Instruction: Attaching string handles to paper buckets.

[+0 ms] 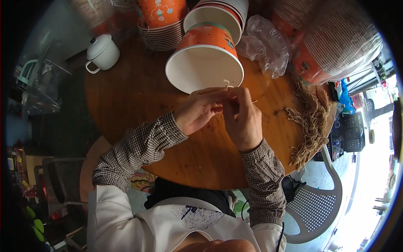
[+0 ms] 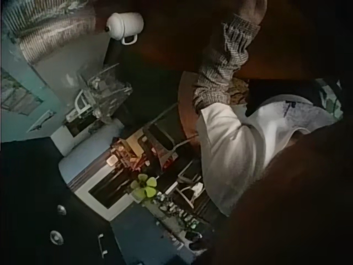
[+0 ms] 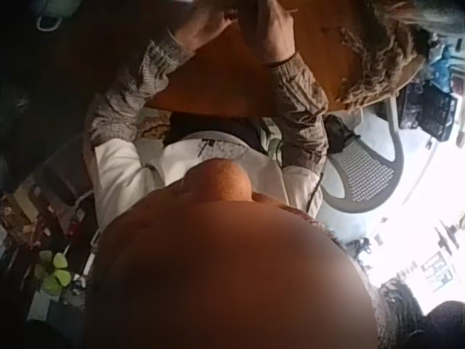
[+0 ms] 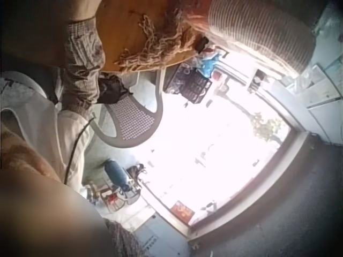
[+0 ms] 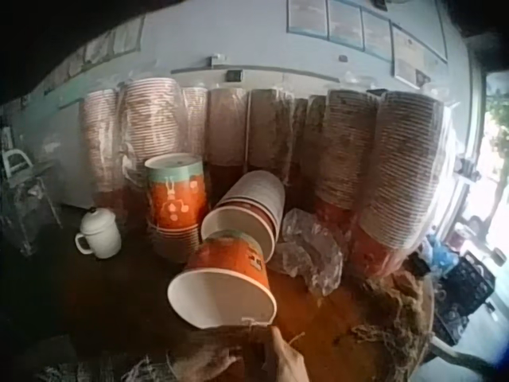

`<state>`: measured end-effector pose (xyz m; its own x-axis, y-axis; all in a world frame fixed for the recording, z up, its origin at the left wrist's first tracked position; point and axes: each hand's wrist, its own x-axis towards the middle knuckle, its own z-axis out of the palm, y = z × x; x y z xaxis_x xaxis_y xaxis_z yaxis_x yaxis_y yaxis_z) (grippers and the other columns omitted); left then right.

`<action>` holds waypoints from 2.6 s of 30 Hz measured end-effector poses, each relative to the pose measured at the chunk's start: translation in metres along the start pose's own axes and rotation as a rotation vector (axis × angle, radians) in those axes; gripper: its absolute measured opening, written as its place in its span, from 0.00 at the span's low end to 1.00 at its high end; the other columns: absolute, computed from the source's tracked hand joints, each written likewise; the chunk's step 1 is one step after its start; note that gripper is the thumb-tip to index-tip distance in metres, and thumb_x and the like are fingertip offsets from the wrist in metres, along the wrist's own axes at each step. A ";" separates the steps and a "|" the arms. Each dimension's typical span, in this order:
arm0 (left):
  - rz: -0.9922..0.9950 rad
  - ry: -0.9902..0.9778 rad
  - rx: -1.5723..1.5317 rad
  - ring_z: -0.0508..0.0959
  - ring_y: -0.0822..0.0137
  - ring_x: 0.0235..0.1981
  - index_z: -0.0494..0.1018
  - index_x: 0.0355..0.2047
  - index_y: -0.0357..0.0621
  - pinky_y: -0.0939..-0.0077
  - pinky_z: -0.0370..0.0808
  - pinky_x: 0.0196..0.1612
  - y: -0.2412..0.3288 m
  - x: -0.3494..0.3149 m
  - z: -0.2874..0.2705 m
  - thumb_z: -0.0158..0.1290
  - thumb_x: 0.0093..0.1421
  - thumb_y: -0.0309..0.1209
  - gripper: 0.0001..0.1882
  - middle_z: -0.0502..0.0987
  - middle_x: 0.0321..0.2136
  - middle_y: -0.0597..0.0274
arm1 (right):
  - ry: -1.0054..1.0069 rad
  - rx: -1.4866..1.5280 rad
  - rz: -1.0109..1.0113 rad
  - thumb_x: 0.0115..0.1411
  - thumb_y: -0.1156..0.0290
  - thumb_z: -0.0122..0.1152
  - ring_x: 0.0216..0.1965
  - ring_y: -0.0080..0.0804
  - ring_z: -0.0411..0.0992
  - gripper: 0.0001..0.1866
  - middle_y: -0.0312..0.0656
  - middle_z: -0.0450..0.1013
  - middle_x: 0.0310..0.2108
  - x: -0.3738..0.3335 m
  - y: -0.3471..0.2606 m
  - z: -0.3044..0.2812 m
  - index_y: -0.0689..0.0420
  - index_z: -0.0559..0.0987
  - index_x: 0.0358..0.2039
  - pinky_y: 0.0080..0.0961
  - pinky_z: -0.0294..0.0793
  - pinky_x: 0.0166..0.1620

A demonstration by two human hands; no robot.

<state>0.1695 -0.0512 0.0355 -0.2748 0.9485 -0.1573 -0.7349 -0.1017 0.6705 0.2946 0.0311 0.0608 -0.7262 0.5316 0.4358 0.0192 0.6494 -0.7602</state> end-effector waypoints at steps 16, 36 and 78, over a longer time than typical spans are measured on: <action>-0.129 -0.079 0.436 0.74 0.77 0.37 0.72 0.46 0.39 0.83 0.71 0.42 0.003 0.010 -0.015 0.49 0.64 0.33 0.14 0.76 0.37 0.65 | -0.091 -0.239 -0.258 0.49 0.81 0.55 0.18 0.38 0.74 0.11 0.42 0.72 0.18 -0.013 0.006 0.010 0.56 0.70 0.34 0.30 0.74 0.22; -0.247 -0.015 0.280 0.75 0.75 0.34 0.73 0.44 0.39 0.81 0.75 0.38 0.014 0.003 -0.014 0.50 0.64 0.31 0.11 0.76 0.37 0.66 | -0.125 -0.343 -0.244 0.53 0.78 0.56 0.22 0.37 0.75 0.09 0.41 0.73 0.23 -0.022 0.003 0.017 0.56 0.69 0.35 0.31 0.73 0.22; 0.886 -0.051 2.551 0.70 0.60 0.39 0.73 0.18 0.41 0.65 0.65 0.53 0.132 -0.060 0.036 0.51 0.48 0.27 0.05 0.68 0.27 0.59 | -0.169 1.374 -0.048 0.67 0.75 0.43 0.22 0.25 0.73 0.13 0.51 0.78 0.38 -0.005 -0.046 -0.090 0.66 0.73 0.46 0.16 0.73 0.24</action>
<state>0.1109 -0.1109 0.1597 0.0746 0.9219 0.3801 0.9544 0.0444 -0.2951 0.3590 0.0476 0.1375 -0.7824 0.3886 0.4866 -0.6215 -0.4382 -0.6494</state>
